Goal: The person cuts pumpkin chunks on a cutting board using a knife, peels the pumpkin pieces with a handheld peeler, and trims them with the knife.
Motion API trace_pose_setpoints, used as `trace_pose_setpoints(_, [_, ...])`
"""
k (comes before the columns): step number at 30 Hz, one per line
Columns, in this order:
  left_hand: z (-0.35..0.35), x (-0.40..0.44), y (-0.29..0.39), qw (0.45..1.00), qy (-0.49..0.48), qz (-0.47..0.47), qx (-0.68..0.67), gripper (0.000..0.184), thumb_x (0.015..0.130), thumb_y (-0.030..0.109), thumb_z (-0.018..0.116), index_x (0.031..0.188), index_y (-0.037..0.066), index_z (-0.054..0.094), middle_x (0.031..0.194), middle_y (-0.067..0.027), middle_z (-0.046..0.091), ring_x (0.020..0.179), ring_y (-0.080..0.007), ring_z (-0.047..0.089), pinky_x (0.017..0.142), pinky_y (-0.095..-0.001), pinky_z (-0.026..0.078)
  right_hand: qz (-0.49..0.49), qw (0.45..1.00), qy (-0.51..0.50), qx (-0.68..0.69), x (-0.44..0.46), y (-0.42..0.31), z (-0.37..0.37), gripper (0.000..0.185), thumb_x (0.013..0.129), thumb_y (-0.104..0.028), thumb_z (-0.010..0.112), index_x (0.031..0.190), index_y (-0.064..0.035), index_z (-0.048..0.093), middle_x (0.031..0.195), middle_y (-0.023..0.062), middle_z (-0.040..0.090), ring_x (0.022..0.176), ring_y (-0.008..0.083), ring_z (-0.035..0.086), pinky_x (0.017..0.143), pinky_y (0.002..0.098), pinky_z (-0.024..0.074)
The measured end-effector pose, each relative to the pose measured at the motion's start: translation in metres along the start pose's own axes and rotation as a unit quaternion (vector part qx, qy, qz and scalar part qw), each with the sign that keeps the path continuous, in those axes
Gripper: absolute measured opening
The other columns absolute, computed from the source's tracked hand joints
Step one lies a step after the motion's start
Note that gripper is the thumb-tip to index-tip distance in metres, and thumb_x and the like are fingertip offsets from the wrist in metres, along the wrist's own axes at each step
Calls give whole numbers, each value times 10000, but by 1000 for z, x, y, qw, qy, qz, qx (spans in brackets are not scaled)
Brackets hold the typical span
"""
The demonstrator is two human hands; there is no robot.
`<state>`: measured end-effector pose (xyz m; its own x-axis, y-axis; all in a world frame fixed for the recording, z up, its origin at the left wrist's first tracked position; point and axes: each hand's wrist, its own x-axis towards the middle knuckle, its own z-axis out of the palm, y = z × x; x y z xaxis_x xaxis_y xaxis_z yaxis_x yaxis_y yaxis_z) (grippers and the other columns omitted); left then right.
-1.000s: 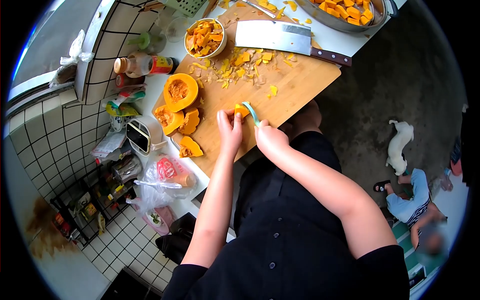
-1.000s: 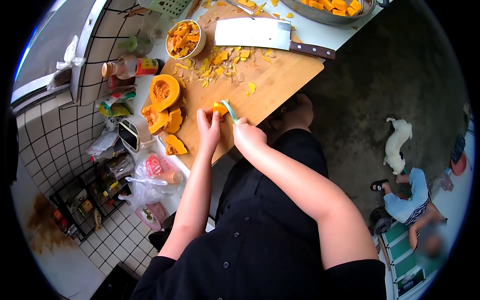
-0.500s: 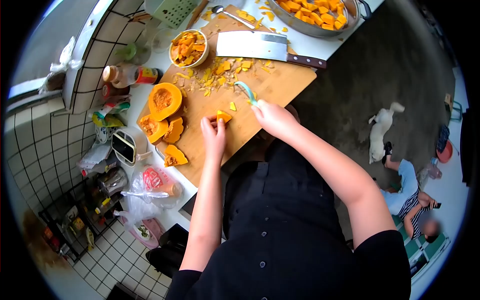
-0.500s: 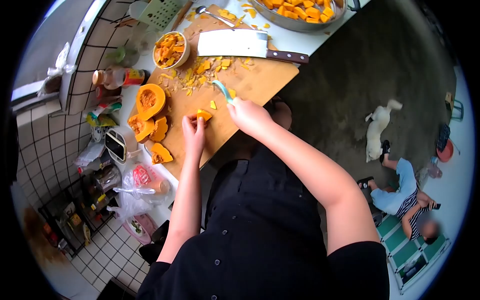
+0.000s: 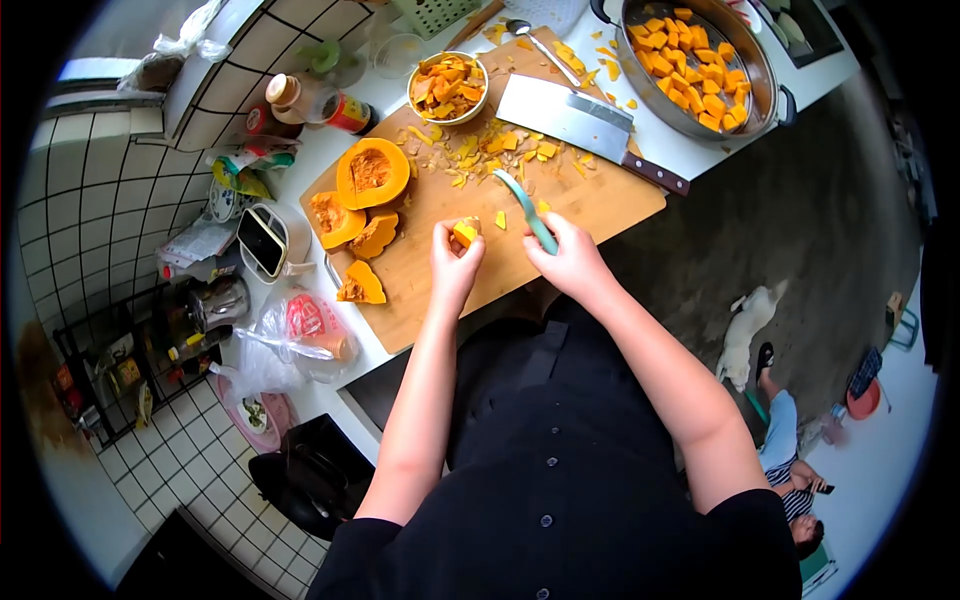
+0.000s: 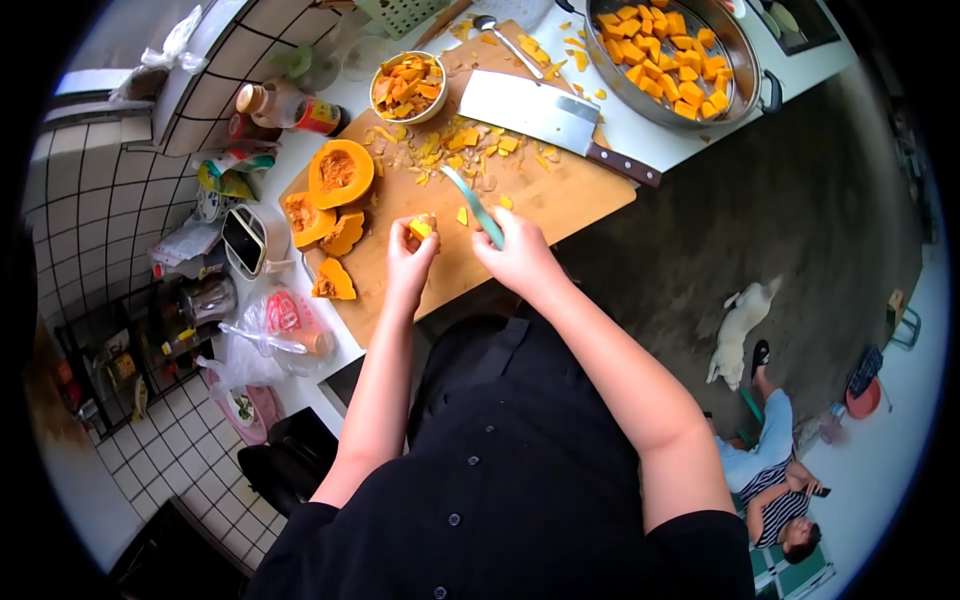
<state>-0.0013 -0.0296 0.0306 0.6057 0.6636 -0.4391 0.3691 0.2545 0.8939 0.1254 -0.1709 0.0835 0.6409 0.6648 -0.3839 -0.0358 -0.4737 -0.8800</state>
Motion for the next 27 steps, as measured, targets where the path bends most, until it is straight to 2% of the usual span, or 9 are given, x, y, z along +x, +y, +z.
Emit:
trace_pose_setpoints(2, [8, -15, 23, 997, -24, 45, -57, 313, 848, 25, 626, 1113, 43, 460, 1100, -63, 569, 1008, -121, 558, 853, -249, 467, -35, 998, -23, 36, 3, -21, -2, 288, 794, -207, 689, 974, -10, 580, 701, 101, 592, 633, 195, 599, 615, 314, 485])
trace_pose_setpoints(4, [15, -28, 49, 993, -64, 59, -83, 363, 848, -9, 622, 1158, 26, 436, 1127, -94, 563, 1087, -162, 557, 922, -277, 468, -58, 996, -61, 38, 7, -43, -5, 334, 790, -221, 709, 1017, -16, 575, 705, 65, 583, 631, 144, 566, 604, 287, 469])
trace_pose_setpoints(6, [19, -33, 61, 991, -85, 73, -73, 383, 826, -18, 638, 1144, 18, 427, 1143, -125, 547, 1048, -172, 576, 892, -280, 487, -94, 990, -101, 17, 12, -60, -10, 351, 802, -224, 713, 1054, -22, 576, 719, 31, 574, 646, 96, 534, 613, 264, 455])
trace_pose_setpoints(10, [24, -43, 86, 989, -66, 83, -99, 356, 834, -16, 634, 1120, 16, 426, 1110, -116, 531, 1026, -161, 572, 910, -286, 481, -174, 979, -103, 41, 20, -68, -13, 265, 829, -178, 659, 1016, -19, 559, 743, 142, 588, 661, 223, 598, 629, 339, 476])
trace_pose_setpoints(14, [30, -52, 89, 988, -47, 68, -132, 329, 841, -25, 637, 1089, 23, 427, 1068, -98, 546, 1020, -137, 556, 890, -274, 482, -232, 963, -124, 50, 29, -63, -16, 207, 851, -157, 622, 971, -9, 540, 721, 135, 579, 653, 205, 599, 609, 333, 467])
trace_pose_setpoints(18, [28, -65, 86, 961, -68, 77, -257, 273, 904, 117, 565, 1126, 30, 432, 1003, -111, 559, 869, -169, 558, 777, -282, 463, -200, 974, -107, 24, 28, -79, -27, 163, 834, -130, 603, 919, -7, 537, 672, 126, 564, 612, 195, 584, 585, 319, 464])
trace_pose_setpoints(19, [30, -68, 84, 955, -46, 62, -288, 246, 948, 234, 465, 1111, 52, 439, 945, -115, 546, 766, -159, 500, 679, -260, 405, -238, 967, -91, -29, 36, -72, -27, 178, 838, -134, 601, 961, -13, 560, 711, 150, 586, 682, 260, 616, 631, 338, 478])
trace_pose_setpoints(23, [21, -81, 84, 940, -27, 51, -336, 326, 993, 382, 271, 1039, 111, 445, 789, -59, 463, 632, -93, 360, 556, -218, 297, -229, 958, -113, -128, 33, -79, -28, 250, 855, -161, 604, 1079, -52, 592, 784, 182, 617, 759, 340, 614, 675, 383, 482])
trace_pose_setpoints(27, [6, -95, 88, 944, -24, 52, -325, 336, 994, 400, 240, 1003, 133, 443, 747, -35, 441, 578, -74, 315, 514, -203, 264, -192, 961, -118, -162, 26, -83, -20, 187, 848, -140, 607, 992, -20, 599, 775, 186, 613, 757, 351, 610, 682, 390, 478])
